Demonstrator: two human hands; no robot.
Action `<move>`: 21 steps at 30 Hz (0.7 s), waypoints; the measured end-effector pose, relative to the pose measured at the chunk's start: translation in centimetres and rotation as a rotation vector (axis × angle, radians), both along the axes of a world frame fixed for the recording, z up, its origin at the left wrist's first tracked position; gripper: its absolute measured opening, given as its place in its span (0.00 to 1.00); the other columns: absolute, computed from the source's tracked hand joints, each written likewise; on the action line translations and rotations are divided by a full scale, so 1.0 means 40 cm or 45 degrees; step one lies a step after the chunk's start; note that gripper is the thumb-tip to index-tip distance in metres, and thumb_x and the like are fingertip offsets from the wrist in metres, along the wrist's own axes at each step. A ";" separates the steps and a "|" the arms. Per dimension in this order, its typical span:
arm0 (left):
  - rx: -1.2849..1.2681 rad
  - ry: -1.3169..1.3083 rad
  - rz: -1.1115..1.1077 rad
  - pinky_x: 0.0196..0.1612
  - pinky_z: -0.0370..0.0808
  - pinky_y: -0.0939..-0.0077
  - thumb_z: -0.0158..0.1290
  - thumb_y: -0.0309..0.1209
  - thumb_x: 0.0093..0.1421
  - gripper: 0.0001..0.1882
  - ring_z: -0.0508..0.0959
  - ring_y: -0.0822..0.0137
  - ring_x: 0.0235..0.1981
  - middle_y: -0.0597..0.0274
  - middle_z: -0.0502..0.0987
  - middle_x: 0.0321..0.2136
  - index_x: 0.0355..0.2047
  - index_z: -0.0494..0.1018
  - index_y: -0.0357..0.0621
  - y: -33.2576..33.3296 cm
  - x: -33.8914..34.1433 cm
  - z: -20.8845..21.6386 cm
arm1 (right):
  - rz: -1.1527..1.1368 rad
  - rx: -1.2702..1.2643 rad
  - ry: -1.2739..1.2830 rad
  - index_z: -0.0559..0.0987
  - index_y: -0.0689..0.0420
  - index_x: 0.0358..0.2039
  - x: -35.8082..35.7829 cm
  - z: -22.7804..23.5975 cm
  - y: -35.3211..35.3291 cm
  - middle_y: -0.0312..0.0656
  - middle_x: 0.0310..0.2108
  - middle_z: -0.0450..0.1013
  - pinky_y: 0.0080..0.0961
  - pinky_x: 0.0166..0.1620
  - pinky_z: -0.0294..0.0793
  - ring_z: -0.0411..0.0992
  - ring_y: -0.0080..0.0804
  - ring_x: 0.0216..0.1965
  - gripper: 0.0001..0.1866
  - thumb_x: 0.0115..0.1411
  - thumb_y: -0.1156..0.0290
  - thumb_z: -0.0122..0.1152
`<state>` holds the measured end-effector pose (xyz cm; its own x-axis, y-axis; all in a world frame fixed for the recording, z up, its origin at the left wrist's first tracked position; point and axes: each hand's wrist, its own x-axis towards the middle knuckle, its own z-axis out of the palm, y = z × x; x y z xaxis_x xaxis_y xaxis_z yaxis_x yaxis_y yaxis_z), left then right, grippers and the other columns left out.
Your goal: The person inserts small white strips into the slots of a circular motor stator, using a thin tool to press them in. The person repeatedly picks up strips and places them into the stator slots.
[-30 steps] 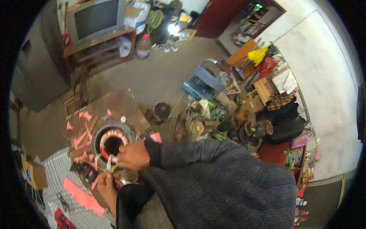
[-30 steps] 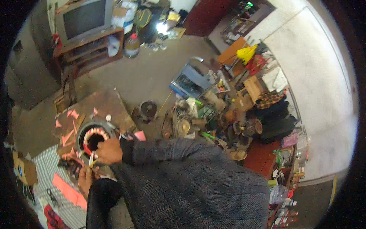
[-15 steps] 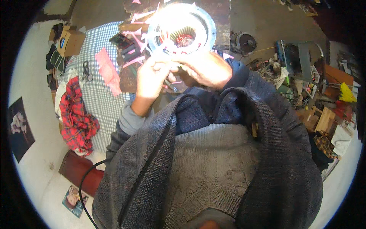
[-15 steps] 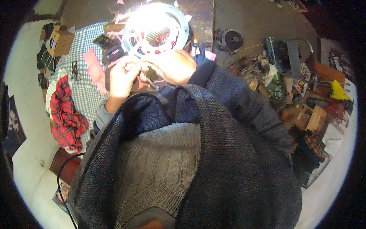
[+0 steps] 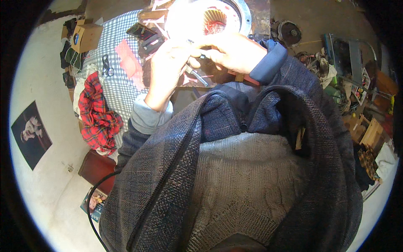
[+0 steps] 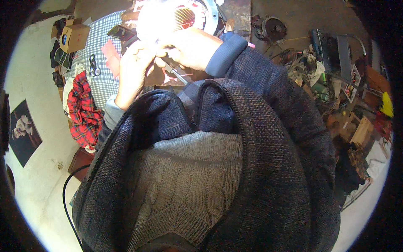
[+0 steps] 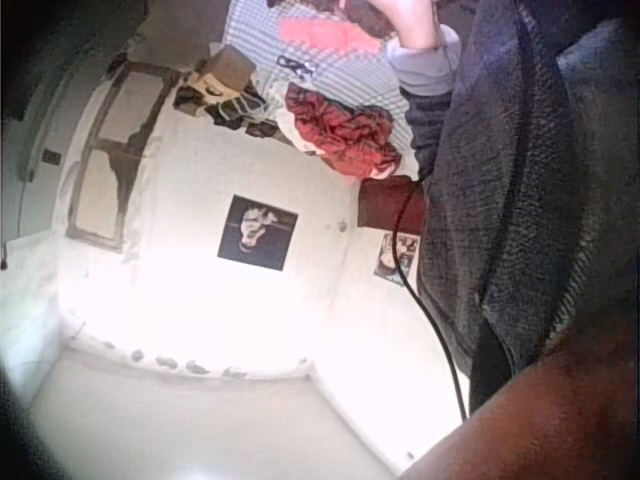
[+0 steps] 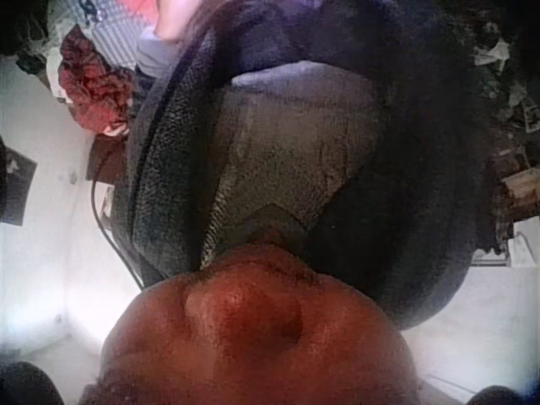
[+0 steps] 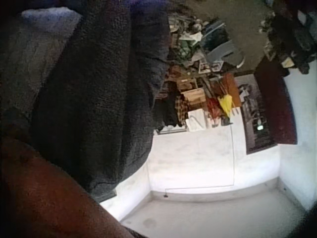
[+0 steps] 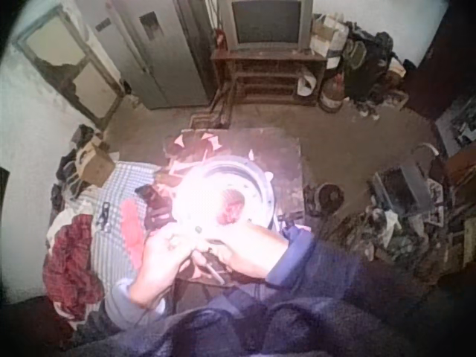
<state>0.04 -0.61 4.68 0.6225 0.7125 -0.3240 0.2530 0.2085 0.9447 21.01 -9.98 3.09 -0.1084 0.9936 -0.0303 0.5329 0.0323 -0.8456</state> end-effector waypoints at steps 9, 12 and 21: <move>0.185 0.381 -0.096 0.33 0.75 0.81 0.58 0.30 0.69 0.10 0.80 0.77 0.29 0.62 0.84 0.31 0.41 0.81 0.35 -0.011 0.010 -0.020 | 0.097 -0.075 -0.861 0.83 0.59 0.54 0.031 -0.099 0.205 0.52 0.46 0.82 0.38 0.53 0.82 0.82 0.45 0.48 0.17 0.69 0.66 0.59; 0.200 0.437 -0.129 0.33 0.75 0.80 0.59 0.31 0.69 0.10 0.80 0.77 0.29 0.63 0.84 0.29 0.41 0.81 0.36 -0.028 0.014 -0.013 | 0.166 0.085 -0.751 0.84 0.58 0.52 0.010 -0.103 0.289 0.52 0.44 0.82 0.39 0.51 0.81 0.81 0.45 0.45 0.16 0.68 0.65 0.59; -0.045 0.310 -0.049 0.38 0.77 0.77 0.59 0.32 0.70 0.11 0.81 0.75 0.34 0.61 0.84 0.32 0.43 0.81 0.35 -0.047 0.015 -0.014 | 0.298 0.168 -0.647 0.86 0.56 0.45 -0.006 -0.042 0.331 0.51 0.38 0.83 0.40 0.44 0.81 0.80 0.44 0.37 0.14 0.65 0.64 0.60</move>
<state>0.65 -2.49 4.14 0.5492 0.6755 -0.4920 0.4809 0.2261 0.8471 20.76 3.26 1.40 -0.3301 0.9438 -0.0138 0.8373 0.2860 -0.4659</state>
